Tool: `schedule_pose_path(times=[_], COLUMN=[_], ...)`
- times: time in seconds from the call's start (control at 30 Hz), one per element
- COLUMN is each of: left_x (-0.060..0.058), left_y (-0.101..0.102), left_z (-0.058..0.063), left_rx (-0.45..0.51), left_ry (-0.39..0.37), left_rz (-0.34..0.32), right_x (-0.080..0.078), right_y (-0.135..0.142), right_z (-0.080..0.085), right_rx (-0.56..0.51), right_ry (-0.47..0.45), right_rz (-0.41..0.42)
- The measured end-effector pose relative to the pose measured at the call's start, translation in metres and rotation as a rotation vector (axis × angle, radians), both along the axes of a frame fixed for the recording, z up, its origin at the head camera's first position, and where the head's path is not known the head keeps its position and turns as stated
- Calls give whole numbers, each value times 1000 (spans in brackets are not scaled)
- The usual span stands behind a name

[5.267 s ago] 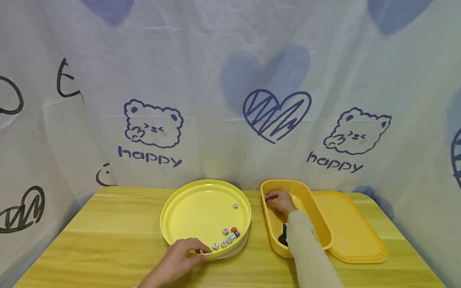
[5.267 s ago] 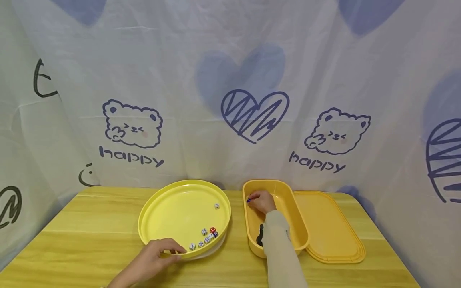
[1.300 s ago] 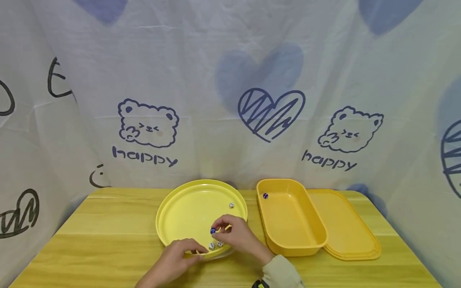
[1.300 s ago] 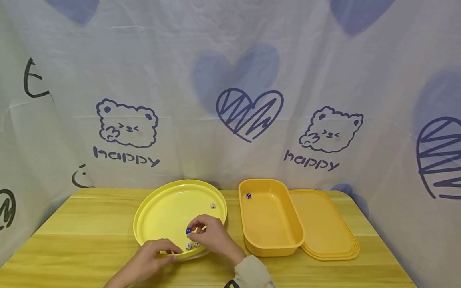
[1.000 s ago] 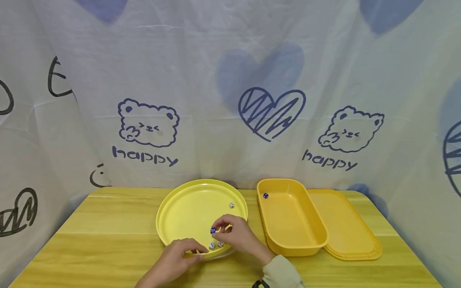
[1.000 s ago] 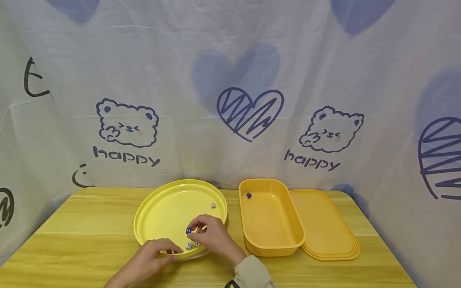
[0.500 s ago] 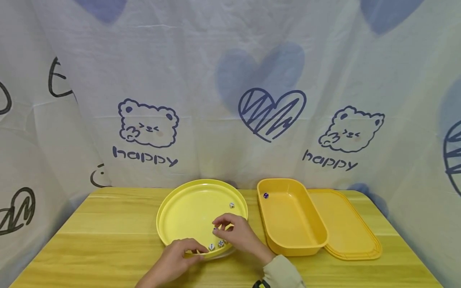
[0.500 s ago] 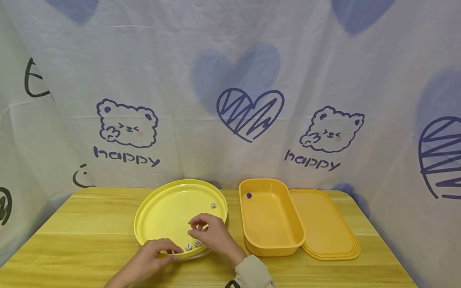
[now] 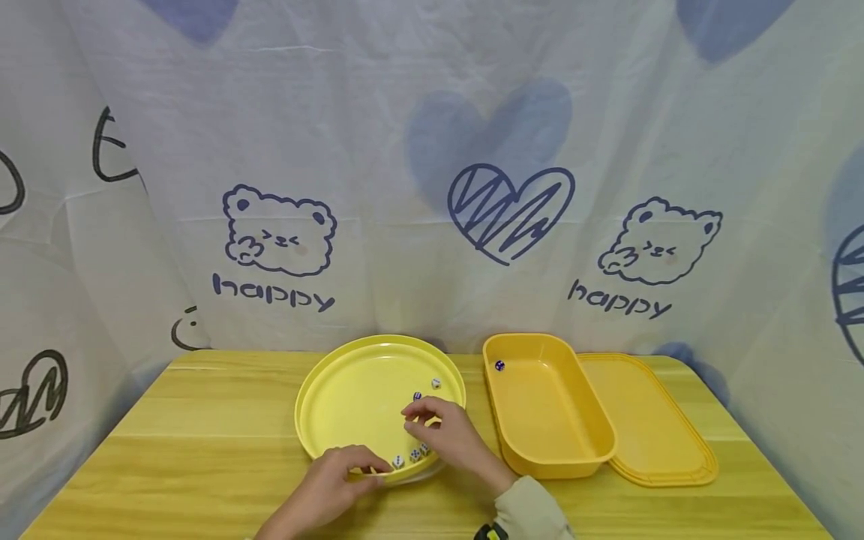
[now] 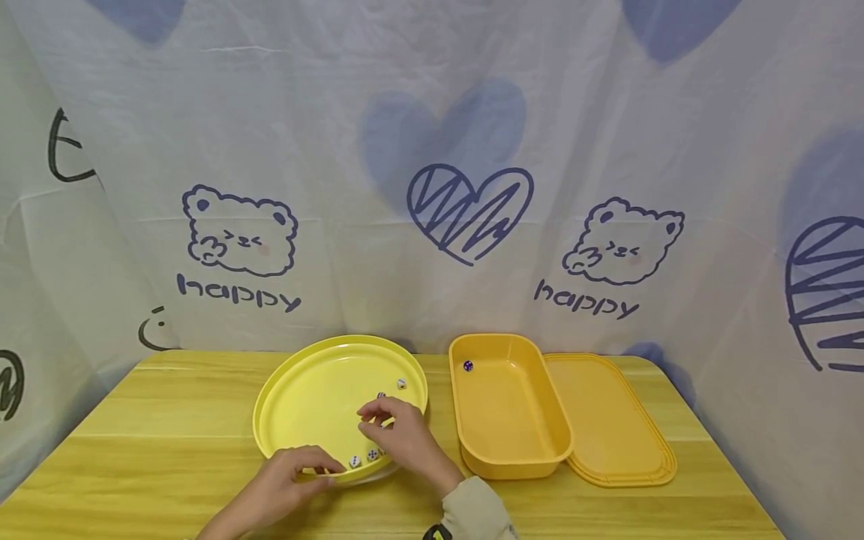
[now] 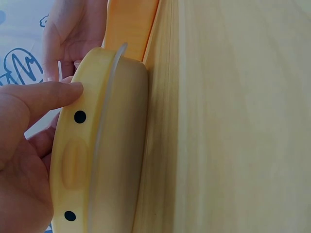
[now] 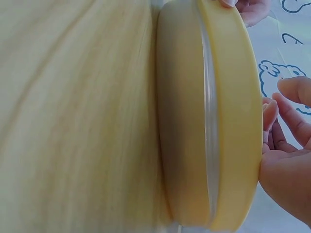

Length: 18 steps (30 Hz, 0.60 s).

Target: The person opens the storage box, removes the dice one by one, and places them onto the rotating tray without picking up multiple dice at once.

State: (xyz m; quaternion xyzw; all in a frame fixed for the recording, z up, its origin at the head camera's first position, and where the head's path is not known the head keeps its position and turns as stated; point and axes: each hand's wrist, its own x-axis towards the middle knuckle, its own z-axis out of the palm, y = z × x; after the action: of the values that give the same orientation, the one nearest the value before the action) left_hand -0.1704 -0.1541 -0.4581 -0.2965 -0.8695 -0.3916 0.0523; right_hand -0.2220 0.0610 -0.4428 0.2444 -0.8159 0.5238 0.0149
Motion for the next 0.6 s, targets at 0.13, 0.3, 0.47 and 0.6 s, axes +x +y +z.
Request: schedule_pose_path(times=[0.13, 0.3, 0.47, 0.6], left_x=[0, 0, 1, 1], left_y=[0, -2, -3, -3], left_z=[1, 2, 0, -1], left_rx=[0, 7, 22, 28], left_ry=[-5, 17, 47, 25], left_rz=[2, 4, -5, -15], right_x=[1, 1, 5, 8], right_y=[0, -2, 5, 16], right_z=[2, 6, 23, 48], right_rx=[-18, -12, -5, -60], right_ry=[0, 15, 6, 19], right_rz=[6, 22, 40, -28])
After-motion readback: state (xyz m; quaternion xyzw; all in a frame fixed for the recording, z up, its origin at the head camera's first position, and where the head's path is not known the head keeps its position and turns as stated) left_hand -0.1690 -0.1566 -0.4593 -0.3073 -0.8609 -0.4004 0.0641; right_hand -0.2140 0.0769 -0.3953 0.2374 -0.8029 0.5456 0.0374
